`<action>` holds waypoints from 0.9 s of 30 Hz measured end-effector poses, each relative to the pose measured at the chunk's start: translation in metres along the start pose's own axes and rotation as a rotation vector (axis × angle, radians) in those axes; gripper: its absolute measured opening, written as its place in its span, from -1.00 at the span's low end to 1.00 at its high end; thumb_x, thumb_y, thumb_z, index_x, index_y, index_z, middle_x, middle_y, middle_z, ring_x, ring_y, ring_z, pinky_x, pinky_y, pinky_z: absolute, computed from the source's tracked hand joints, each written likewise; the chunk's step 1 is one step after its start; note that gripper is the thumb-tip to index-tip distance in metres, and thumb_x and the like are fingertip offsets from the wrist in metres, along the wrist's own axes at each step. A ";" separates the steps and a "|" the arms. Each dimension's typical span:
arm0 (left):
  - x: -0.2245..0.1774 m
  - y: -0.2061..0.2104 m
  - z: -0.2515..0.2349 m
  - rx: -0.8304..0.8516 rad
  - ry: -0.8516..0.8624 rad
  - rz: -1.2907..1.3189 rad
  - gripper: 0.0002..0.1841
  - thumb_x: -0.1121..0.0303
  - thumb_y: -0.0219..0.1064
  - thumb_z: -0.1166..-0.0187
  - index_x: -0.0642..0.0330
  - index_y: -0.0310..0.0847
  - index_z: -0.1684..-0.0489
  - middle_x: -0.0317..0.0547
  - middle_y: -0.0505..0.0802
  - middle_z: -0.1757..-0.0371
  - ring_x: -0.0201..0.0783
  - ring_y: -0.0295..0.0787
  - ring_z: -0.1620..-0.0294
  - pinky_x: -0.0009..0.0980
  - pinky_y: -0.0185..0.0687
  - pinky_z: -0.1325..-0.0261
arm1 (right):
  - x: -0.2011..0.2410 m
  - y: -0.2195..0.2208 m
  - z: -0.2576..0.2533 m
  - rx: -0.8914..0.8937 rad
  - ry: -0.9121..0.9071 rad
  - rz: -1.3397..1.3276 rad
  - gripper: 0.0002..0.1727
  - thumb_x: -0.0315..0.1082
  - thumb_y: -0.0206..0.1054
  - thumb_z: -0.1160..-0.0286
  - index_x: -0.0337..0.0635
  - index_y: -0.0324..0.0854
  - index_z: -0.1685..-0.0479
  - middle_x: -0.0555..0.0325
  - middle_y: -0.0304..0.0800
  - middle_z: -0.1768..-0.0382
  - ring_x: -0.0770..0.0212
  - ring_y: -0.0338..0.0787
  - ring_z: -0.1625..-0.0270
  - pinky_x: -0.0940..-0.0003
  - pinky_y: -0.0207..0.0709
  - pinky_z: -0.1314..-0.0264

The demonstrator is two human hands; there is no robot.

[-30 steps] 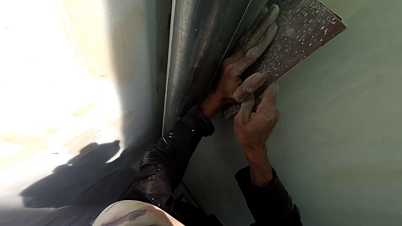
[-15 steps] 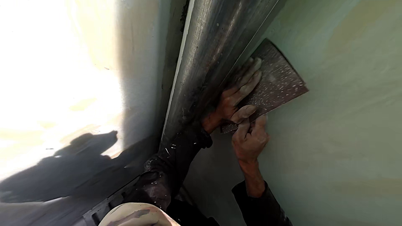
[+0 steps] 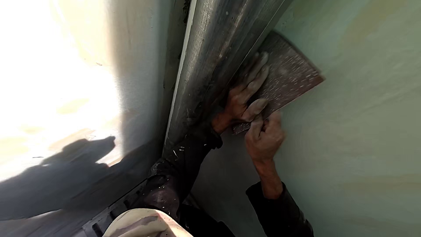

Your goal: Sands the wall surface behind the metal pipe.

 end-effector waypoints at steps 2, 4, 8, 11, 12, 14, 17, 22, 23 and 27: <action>-0.001 0.010 -0.041 0.044 0.074 0.046 -0.09 -0.24 -0.24 -0.75 0.62 0.60 -0.35 0.48 0.62 -0.51 0.14 0.36 -0.74 -0.13 0.05 -0.85 | 0.002 -0.005 -0.017 -0.027 0.015 -0.011 -0.71 -0.35 0.15 -0.73 -0.49 0.54 -0.08 0.16 0.49 0.69 0.39 0.47 0.71 0.49 0.43 0.60; 0.003 -0.002 -0.007 0.090 0.055 0.004 -0.05 -0.31 -0.33 -0.73 0.51 0.59 -0.40 0.36 0.62 -0.56 0.08 0.33 -0.76 -0.11 0.05 -0.85 | -0.004 0.013 0.017 0.003 0.044 0.004 -0.76 -0.39 0.15 -0.68 -0.48 0.55 0.08 0.14 0.49 0.72 0.36 0.49 0.73 0.49 0.44 0.64; 0.013 -0.070 0.192 0.246 -0.319 -0.203 -0.09 -0.30 -0.30 -0.76 0.44 0.43 -0.59 0.29 0.49 -0.68 -0.02 0.25 -0.81 -0.14 0.00 -0.86 | -0.021 0.074 0.151 0.255 0.170 0.012 -0.68 -0.48 0.22 -0.47 -0.64 0.72 0.05 -0.08 0.74 0.69 0.08 0.75 0.71 0.21 0.65 0.62; 0.002 -0.095 0.279 0.354 -0.554 -0.319 -0.11 -0.23 -0.26 -0.78 0.54 0.33 -0.64 0.43 0.44 -0.68 0.14 0.28 -0.78 -0.05 0.04 -0.83 | -0.027 0.090 0.212 0.384 0.261 0.003 -0.64 -0.47 0.19 -0.51 -0.63 0.69 -0.10 -0.09 0.77 0.65 0.04 0.79 0.66 0.15 0.69 0.57; 0.002 -0.096 0.285 0.374 -0.574 -0.340 -0.12 -0.21 -0.27 -0.78 0.54 0.31 -0.65 0.44 0.43 -0.69 0.15 0.27 -0.78 -0.05 0.04 -0.83 | -0.028 0.091 0.215 0.393 0.271 0.002 -0.63 -0.48 0.18 -0.51 -0.64 0.67 -0.13 -0.10 0.77 0.64 0.03 0.80 0.65 0.15 0.69 0.55; -0.001 -0.093 0.290 0.372 -0.568 -0.361 -0.13 -0.19 -0.30 -0.79 0.54 0.27 -0.67 0.44 0.38 -0.72 0.16 0.20 -0.81 -0.05 -0.03 -0.85 | -0.029 0.086 0.215 0.403 0.273 0.001 -0.62 -0.49 0.17 -0.51 -0.66 0.66 -0.15 -0.11 0.77 0.64 0.01 0.80 0.65 0.14 0.68 0.55; -0.006 -0.082 0.268 0.291 -0.471 -0.392 -0.17 -0.15 -0.33 -0.83 0.52 0.28 -0.67 0.46 0.42 -0.69 0.11 0.26 -0.79 -0.14 0.04 -0.83 | -0.027 0.072 0.196 0.350 0.225 -0.005 -0.62 -0.46 0.16 -0.50 -0.65 0.68 -0.09 -0.08 0.76 0.66 0.07 0.79 0.66 0.20 0.67 0.58; -0.005 -0.017 0.075 0.242 -0.118 -0.319 -0.27 -0.02 -0.25 -0.85 0.55 0.36 -0.59 0.45 0.41 -0.69 0.11 0.22 -0.81 -0.08 -0.03 -0.86 | -0.008 0.005 0.039 0.099 0.086 0.021 -0.66 -0.43 0.18 -0.51 -0.66 0.63 0.04 0.03 0.64 0.73 0.26 0.67 0.71 0.39 0.57 0.61; -0.009 -0.005 0.028 0.273 -0.090 -0.288 -0.30 0.03 -0.21 -0.84 0.58 0.30 -0.62 0.45 0.33 -0.74 0.15 0.14 -0.84 -0.05 -0.11 -0.88 | 0.000 -0.013 -0.001 0.081 0.064 0.046 -0.65 -0.42 0.17 -0.53 -0.64 0.61 -0.02 0.06 0.60 0.74 0.26 0.63 0.73 0.37 0.53 0.63; -0.026 0.045 -0.148 0.210 0.032 -0.158 -0.43 0.30 -0.11 -0.75 0.66 0.38 -0.54 0.48 0.41 -0.68 0.23 0.24 -0.79 -0.10 -0.01 -0.85 | 0.027 -0.079 -0.128 0.087 0.048 0.091 -0.49 -0.31 0.08 -0.74 -0.45 0.30 -0.55 0.01 0.56 0.63 0.13 0.54 0.73 0.22 0.42 0.71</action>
Point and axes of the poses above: each hand's wrist, its own z-axis away from the middle knuckle, its own y-axis out of the palm, x = y × z, the point moved 2 cm from there along -z, towards the middle knuckle
